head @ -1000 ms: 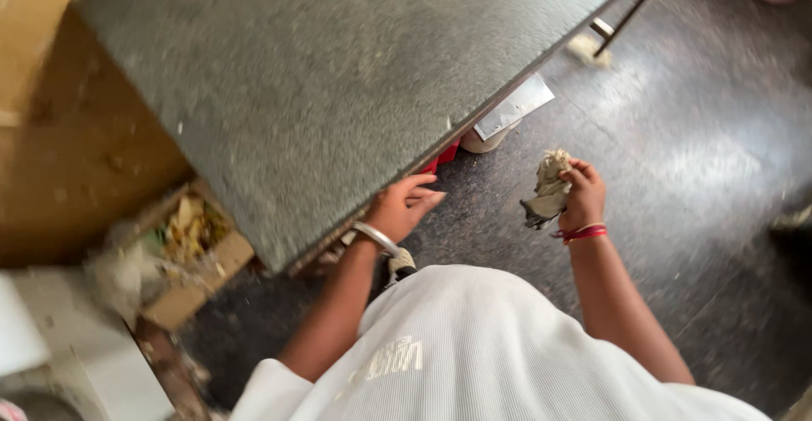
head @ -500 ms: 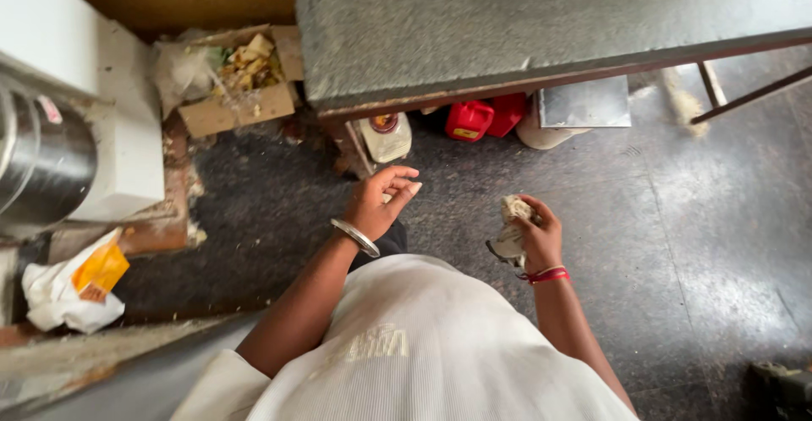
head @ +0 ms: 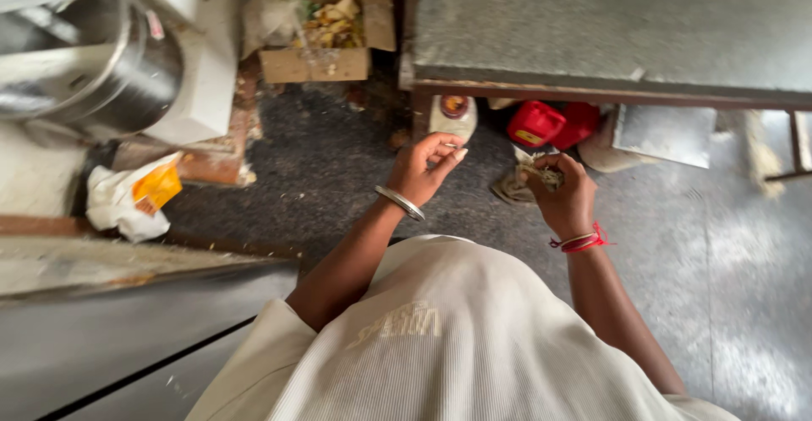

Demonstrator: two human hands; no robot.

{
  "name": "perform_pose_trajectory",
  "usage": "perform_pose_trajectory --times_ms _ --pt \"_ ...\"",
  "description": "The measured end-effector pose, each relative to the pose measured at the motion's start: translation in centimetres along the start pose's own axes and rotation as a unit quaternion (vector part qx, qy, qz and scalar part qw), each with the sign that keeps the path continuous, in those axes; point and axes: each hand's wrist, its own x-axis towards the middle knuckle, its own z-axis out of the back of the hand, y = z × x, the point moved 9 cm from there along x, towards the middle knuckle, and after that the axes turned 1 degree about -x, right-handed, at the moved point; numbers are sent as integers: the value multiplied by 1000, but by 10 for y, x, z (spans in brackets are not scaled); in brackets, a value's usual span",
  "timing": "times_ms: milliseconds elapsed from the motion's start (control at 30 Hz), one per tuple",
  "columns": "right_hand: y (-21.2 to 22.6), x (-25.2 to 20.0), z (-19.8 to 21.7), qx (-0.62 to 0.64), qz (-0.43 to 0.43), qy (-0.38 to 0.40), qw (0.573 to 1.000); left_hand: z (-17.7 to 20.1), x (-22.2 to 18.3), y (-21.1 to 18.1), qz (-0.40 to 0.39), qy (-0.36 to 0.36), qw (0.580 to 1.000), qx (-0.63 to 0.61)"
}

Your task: The person cleans a stone countertop using a cloth, scrubbing across the surface to remove moisture and debris.

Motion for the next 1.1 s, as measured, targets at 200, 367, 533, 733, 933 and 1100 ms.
perform_pose_trajectory --times_ms 200,367,533,733,933,1100 --pt "57 41 -59 66 136 49 987 79 -12 43 43 -41 998 -8" --pt "130 69 -81 -1 221 19 975 138 -12 62 84 -71 993 38" --pt "187 78 -130 -3 286 79 955 194 -16 71 37 -116 992 38" --pt "218 102 -188 205 220 193 934 250 -55 76 76 -208 975 26" --pt "258 112 -250 235 325 263 877 278 -138 75 92 -347 932 55" --pt "281 103 -321 273 237 405 840 261 -257 83 149 -542 827 -5"
